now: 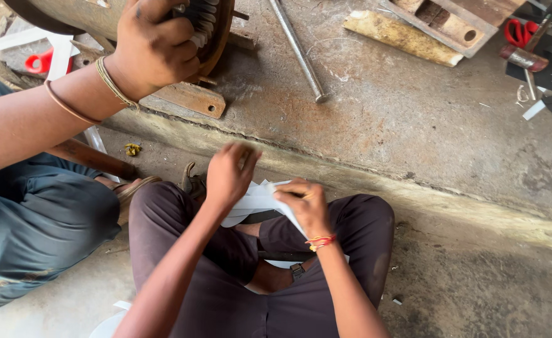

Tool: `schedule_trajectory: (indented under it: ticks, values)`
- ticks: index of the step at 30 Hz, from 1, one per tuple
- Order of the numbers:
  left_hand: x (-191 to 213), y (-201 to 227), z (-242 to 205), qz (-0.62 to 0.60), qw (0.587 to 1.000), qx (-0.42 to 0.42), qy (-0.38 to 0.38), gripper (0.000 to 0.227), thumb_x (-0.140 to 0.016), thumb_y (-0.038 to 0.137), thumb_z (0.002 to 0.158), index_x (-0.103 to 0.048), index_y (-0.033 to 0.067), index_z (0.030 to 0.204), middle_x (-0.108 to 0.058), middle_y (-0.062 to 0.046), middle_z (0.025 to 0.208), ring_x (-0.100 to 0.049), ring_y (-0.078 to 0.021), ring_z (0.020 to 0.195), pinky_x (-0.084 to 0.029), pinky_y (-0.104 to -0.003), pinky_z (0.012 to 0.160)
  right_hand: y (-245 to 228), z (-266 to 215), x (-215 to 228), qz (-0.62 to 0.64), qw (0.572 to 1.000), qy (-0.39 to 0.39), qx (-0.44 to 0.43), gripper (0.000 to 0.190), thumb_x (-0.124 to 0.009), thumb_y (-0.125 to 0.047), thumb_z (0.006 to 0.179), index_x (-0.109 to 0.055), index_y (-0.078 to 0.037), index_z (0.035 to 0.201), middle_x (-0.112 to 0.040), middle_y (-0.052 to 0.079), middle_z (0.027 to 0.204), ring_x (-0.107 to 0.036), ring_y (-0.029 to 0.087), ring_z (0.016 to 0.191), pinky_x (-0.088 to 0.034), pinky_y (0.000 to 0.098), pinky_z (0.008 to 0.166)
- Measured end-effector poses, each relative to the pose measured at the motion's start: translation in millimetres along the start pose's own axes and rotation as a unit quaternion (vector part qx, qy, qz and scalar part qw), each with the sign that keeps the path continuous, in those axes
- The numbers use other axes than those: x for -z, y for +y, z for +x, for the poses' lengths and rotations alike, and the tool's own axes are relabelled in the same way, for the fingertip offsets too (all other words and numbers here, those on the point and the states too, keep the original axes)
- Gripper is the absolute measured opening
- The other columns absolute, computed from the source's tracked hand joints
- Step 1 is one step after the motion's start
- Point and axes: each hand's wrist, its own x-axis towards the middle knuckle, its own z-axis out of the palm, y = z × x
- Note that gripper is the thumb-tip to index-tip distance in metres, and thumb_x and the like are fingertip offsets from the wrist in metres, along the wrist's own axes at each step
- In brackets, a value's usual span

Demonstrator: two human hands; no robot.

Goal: The person sits on the floor and inserts white insulating strips into the slots of a cylindrical motor stator. They tear strips from a roll and place them between the metal laminations, working alongside another person who is also inserting strips.

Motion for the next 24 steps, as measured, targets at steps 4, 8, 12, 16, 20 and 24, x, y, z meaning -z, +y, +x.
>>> schedule_trajectory:
  ticks: [4,8,12,16,20,24]
  values:
    - [-25,-11,66,0.183,0.944,-0.258,0.098,0.020,-0.066,0.023,0.099,-0.068,0.0031,0.095,-0.071,-0.017,0.102,-0.070,-0.0334,0.097,-0.058,-0.042,0.082,-3,3,26,0.093,0.991,0.063,-0.078,0.017,-0.080,-0.005,0.076,-0.080,0.006,0.089,-0.063,0.000,0.076,-0.055,0.011,0.068,-0.039,0.0259,0.063]
    - [-43,-27,124,0.240,0.885,-0.398,-0.017,0.020,-0.063,0.020,0.098,-0.068,0.0019,0.093,-0.068,-0.016,0.092,-0.068,-0.0320,0.089,-0.058,-0.043,0.080,6,12,40,0.173,0.980,0.085,-0.054,0.015,-0.078,-0.001,0.079,-0.077,0.009,0.090,-0.063,0.003,0.079,-0.056,0.010,0.074,-0.040,0.0252,0.068]
    - [-54,-36,144,0.208,0.880,-0.420,-0.082,0.025,-0.062,0.026,0.096,-0.066,0.0016,0.094,-0.065,-0.016,0.090,-0.065,-0.0299,0.085,-0.058,-0.043,0.081,17,19,46,0.254,0.960,0.095,-0.075,0.012,-0.077,0.003,0.079,-0.074,0.010,0.089,-0.059,0.001,0.083,-0.055,0.010,0.078,-0.040,0.0249,0.071]
    - [-48,-39,146,0.158,0.919,-0.336,-0.131,0.020,-0.063,0.023,0.096,-0.062,0.0042,0.090,-0.063,-0.014,0.091,-0.065,-0.0304,0.089,-0.057,-0.043,0.085,1,42,30,0.242,0.961,0.073,-0.112,0.013,-0.077,0.003,0.077,-0.076,0.009,0.088,-0.065,0.003,0.081,-0.060,0.011,0.078,-0.045,0.0247,0.074]
    - [-52,-49,145,0.143,0.925,-0.330,-0.124,0.019,-0.066,0.025,0.093,-0.063,0.0054,0.095,-0.063,-0.012,0.099,-0.065,-0.0308,0.099,-0.056,-0.042,0.089,-46,88,13,0.102,0.994,0.008,-0.032,0.011,-0.079,-0.003,0.079,-0.080,0.003,0.089,-0.064,0.001,0.078,-0.056,0.011,0.070,-0.042,0.0253,0.065]
    - [-67,-73,141,-0.253,0.922,-0.167,-0.241,0.034,-0.071,0.026,0.093,-0.057,0.0062,0.116,-0.060,-0.010,0.115,-0.060,-0.0284,0.112,-0.051,-0.040,0.102,-88,162,-17,0.038,0.994,-0.023,0.100,0.015,-0.079,-0.011,0.086,-0.082,-0.004,0.099,-0.069,0.004,0.084,-0.065,0.013,0.076,-0.051,0.0262,0.070]
